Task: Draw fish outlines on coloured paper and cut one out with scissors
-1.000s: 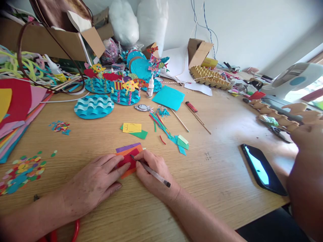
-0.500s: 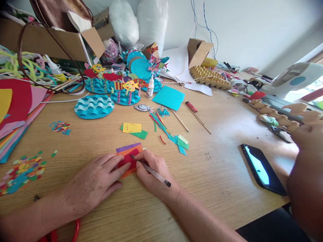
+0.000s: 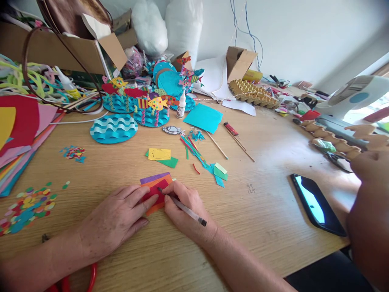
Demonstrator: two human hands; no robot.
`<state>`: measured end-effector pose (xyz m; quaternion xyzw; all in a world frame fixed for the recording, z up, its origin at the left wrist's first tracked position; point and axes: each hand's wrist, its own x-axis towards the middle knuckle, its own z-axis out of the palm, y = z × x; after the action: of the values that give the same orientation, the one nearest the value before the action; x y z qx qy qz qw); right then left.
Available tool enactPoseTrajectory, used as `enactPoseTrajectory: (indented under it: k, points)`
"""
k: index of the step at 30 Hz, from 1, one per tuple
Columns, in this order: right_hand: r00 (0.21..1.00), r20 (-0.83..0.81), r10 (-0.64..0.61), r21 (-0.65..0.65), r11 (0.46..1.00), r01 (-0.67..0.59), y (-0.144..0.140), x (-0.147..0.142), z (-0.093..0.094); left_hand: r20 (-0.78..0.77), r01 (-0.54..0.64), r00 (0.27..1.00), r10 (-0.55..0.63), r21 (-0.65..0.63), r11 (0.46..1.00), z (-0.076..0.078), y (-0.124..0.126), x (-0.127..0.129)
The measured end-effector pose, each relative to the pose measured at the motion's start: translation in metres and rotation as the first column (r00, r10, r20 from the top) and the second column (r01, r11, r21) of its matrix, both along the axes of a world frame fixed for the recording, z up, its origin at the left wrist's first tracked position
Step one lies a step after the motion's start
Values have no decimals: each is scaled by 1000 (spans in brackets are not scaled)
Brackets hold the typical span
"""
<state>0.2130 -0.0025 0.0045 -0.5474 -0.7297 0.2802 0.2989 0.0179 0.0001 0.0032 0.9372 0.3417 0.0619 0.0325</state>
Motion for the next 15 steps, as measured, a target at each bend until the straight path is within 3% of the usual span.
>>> enactPoseTrajectory:
  k: [15]
  points:
    - [1000, -16, 9, 3, 1000, -9, 0, 0, -1, 12, 0, 1000, 0, 3, 1000, 1, -1, 0]
